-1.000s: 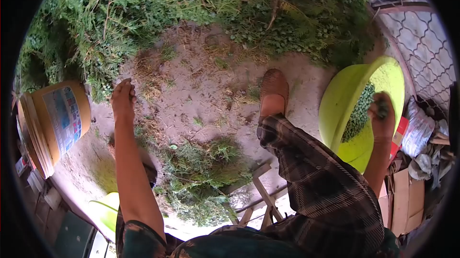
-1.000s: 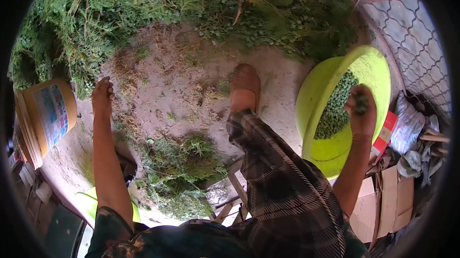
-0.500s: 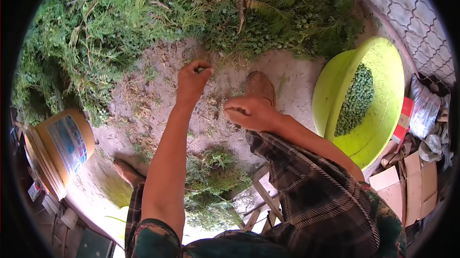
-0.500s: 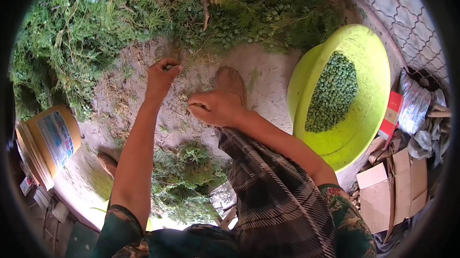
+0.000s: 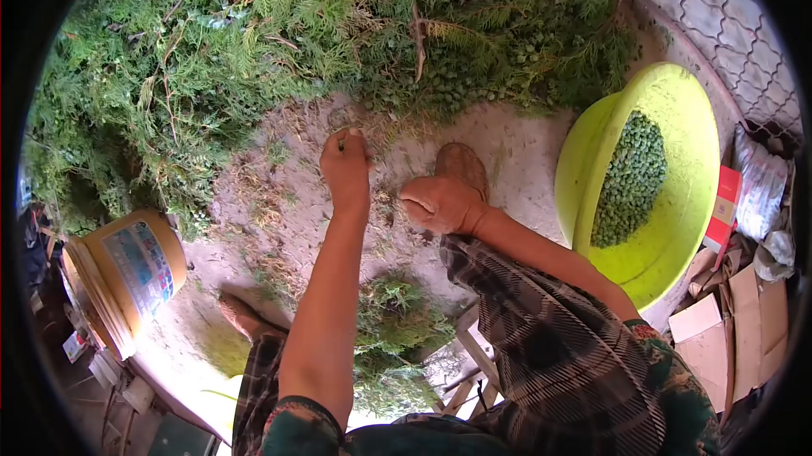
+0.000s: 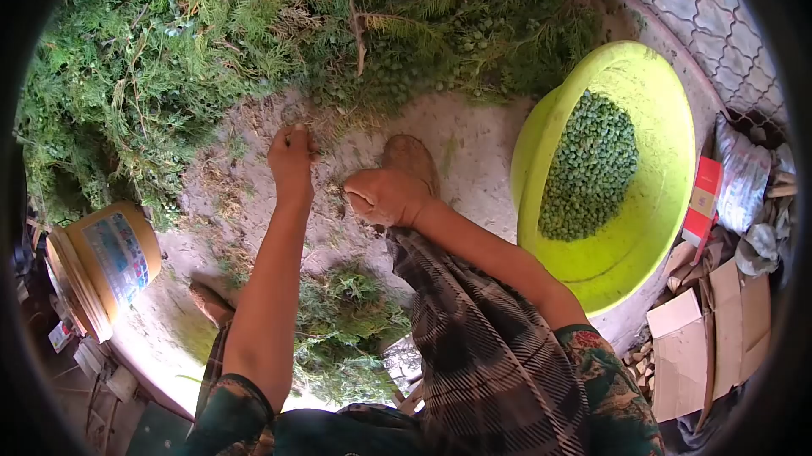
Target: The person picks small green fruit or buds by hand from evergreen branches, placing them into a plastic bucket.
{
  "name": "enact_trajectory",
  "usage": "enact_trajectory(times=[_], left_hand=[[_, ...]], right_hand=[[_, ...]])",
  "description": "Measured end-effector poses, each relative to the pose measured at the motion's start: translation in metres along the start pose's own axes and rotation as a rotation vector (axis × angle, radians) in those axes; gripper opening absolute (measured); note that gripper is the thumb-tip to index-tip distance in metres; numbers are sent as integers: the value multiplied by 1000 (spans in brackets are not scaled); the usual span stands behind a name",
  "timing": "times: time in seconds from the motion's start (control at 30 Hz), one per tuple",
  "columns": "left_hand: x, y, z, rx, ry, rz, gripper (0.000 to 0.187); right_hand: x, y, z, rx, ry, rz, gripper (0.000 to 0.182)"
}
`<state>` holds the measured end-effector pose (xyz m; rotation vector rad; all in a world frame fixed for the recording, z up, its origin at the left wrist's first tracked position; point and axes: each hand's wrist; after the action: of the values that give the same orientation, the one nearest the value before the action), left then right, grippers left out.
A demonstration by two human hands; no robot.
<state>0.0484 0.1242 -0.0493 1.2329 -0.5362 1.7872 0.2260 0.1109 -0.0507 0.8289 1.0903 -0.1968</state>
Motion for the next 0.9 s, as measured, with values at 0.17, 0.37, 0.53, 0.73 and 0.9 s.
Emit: enact_trajectory(times=[0.17, 0.37, 0.53, 0.73, 0.9], left_hand=[[107, -43, 76, -290, 25, 392, 21], [155, -82, 148, -898, -262, 256, 37], [59, 11, 57, -255, -496, -112, 19], [-17, 192, -40, 494, -373, -813, 22], [-21, 243, -100, 628, -225, -1139, 37]], right_hand=[[-10, 1, -2, 248, 78, -158, 10], [12, -8, 2, -7, -18, 52, 15], [-11, 2, -2, 148, 33, -76, 9], [-11, 3, -1, 93, -12, -42, 11], [-13, 0, -2, 88, -18, 2, 11]])
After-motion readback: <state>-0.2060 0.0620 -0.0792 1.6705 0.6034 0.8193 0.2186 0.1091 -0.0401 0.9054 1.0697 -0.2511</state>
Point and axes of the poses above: each hand's wrist, its own z-axis away from the middle knuckle, its own y-axis out of the back of the hand, x = y × z, and after that the axes turned 10 degrees about -y, right-handed
